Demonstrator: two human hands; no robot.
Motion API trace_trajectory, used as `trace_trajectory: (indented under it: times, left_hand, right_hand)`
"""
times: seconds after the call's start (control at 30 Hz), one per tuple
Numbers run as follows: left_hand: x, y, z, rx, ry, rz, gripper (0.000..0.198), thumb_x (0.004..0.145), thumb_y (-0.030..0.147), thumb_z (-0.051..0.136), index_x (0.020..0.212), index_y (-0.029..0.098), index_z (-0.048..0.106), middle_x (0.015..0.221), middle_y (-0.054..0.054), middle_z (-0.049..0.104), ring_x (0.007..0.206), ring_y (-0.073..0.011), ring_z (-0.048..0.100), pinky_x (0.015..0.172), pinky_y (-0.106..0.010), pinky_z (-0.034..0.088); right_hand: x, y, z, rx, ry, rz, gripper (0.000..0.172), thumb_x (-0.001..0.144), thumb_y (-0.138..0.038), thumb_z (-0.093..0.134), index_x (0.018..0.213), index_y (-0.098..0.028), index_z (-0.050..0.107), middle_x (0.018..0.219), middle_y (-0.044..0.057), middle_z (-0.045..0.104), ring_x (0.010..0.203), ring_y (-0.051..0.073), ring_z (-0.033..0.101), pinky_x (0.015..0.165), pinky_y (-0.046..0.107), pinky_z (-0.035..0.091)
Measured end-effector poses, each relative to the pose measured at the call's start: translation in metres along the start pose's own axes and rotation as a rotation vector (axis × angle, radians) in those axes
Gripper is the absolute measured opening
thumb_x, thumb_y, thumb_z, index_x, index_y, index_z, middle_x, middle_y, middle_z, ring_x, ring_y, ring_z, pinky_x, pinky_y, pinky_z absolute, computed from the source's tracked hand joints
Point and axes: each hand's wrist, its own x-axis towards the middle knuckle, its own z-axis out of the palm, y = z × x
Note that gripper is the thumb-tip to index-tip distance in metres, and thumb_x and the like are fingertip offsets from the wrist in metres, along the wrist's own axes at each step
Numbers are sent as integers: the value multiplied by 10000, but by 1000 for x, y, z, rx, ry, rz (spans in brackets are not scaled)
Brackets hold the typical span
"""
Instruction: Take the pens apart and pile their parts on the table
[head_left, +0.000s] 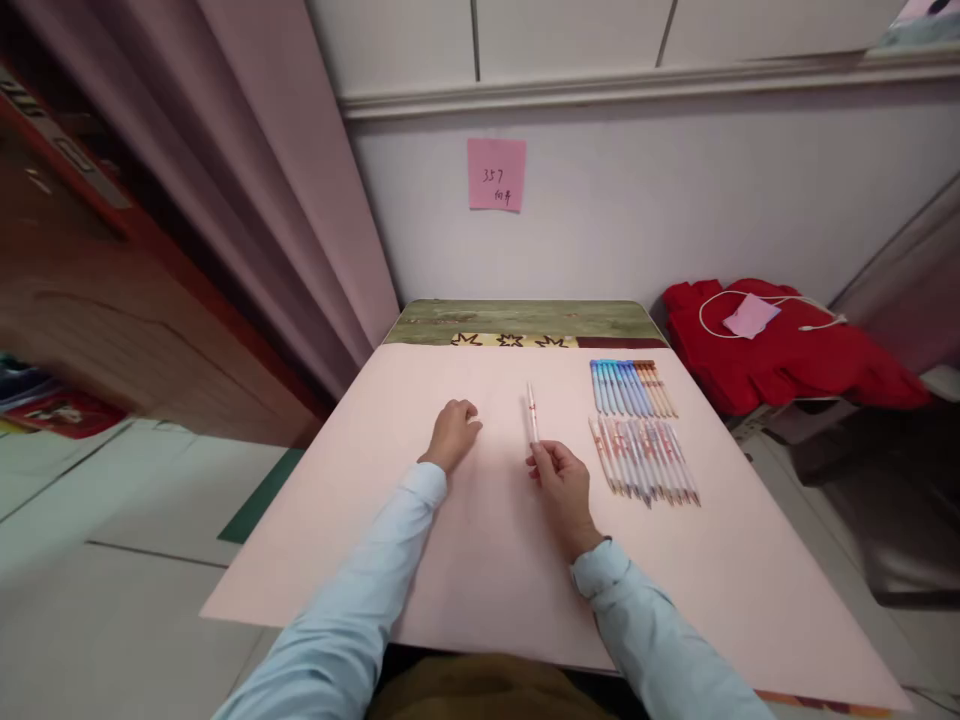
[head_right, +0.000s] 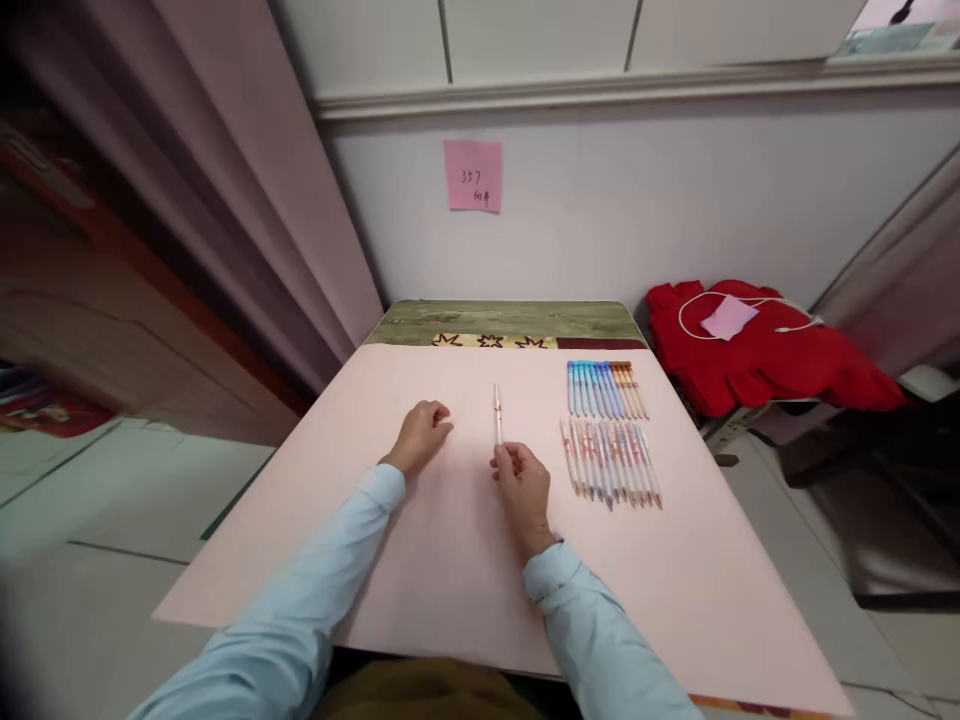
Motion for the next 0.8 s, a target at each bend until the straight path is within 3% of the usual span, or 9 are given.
trace_trajectory:
  times: [0.17,0.37,0.6,0.7,0.8]
  left_hand:
    - [4,7,3,81,-76,-76,117,806,143,571,816,159,687,895,-121,707,877,-239,644,763,-321,462]
    - [-8,13,3,164,-162,-124,185,805,133,547,887,126,713,964,-188,715,907,-277,674,761,-339,486]
    - [-24,28,5,217,-192,-64,301,768,34,531,995,81,722,1063,-232,701,1029,-298,666,864,-340,485]
    - [-17,27,2,208,-174,-60,277,751,31,554,953,84,735,1029,-226,713,994,-290,678,846,-323,488]
    - [9,19,-14,183,-108,-84,229,772,56,552,898,87,741,981,-223,722,972,-290,680,839,-323,484]
  right_hand:
    - [-1,0,0,-25,-13,-23,375,851,-550,614,884,-180,667,725,34,685,605,160,617,553,256,477]
    - [-1,-1,0,-48,-24,-24,395,847,-566,616,877,-176,669,717,38,683,605,165,614,555,261,481]
    - [-4,1,-1,-77,-28,-34,394,852,-558,620,900,-171,672,731,46,685,612,167,612,561,260,484]
    - [-6,-1,-1,-56,-20,-23,386,847,-552,626,898,-172,668,728,43,682,607,164,607,557,257,481]
    - [-7,-2,-1,-40,-5,-31,374,846,-543,625,885,-173,666,710,33,671,593,157,600,550,251,474]
